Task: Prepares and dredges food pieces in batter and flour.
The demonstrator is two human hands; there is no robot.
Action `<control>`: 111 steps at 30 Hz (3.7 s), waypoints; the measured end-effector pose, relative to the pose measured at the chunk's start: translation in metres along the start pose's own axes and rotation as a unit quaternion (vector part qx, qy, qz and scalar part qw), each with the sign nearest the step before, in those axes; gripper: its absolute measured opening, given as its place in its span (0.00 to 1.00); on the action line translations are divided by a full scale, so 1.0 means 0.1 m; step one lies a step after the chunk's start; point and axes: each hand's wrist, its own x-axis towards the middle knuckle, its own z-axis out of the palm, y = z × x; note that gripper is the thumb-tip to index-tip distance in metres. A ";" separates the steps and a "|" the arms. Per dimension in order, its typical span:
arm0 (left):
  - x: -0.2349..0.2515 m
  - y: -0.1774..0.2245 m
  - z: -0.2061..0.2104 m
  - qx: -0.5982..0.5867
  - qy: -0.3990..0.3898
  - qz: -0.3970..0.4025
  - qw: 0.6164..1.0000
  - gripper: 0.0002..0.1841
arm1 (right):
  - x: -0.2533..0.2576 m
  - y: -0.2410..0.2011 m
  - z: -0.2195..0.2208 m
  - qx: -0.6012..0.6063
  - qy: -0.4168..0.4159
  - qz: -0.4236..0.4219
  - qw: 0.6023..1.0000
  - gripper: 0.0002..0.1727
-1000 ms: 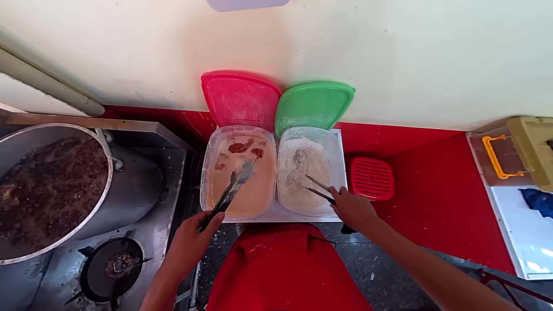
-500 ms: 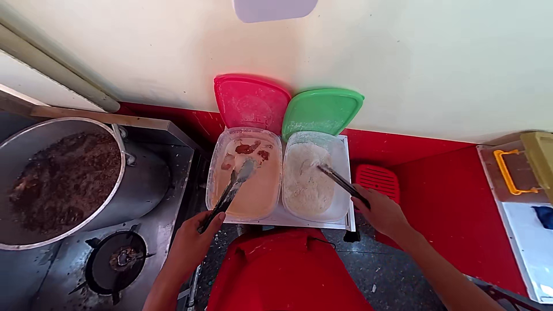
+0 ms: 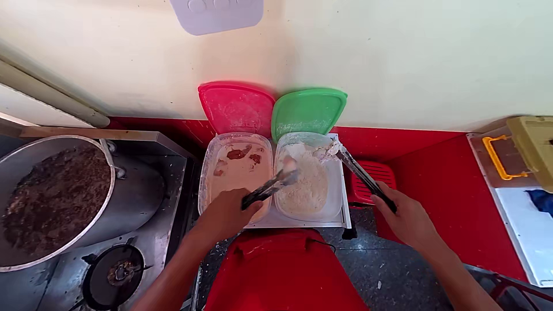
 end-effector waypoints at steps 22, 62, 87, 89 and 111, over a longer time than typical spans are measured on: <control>-1.17 -1.35 0.63 -0.310 0.210 -0.085 0.923 0.28 | 1.09 -2.98 -0.58 0.020 -0.127 -0.416 0.900 0.30; 0.75 -1.17 0.21 -0.076 0.041 -0.211 0.974 0.25 | 0.02 -0.94 0.63 0.219 -0.201 0.075 0.952 0.31; -0.39 -1.15 0.72 -0.488 0.120 -0.131 0.854 0.17 | 1.49 -0.99 0.69 -0.191 -0.288 -0.023 0.938 0.21; -0.42 -1.15 0.76 -0.486 0.123 -0.133 0.855 0.17 | 1.20 -1.09 0.67 -0.164 -0.253 -0.015 0.953 0.20; -0.45 -1.36 0.59 -0.436 0.106 -0.109 0.887 0.16 | 0.61 -0.87 0.93 -0.177 -0.188 0.118 0.959 0.30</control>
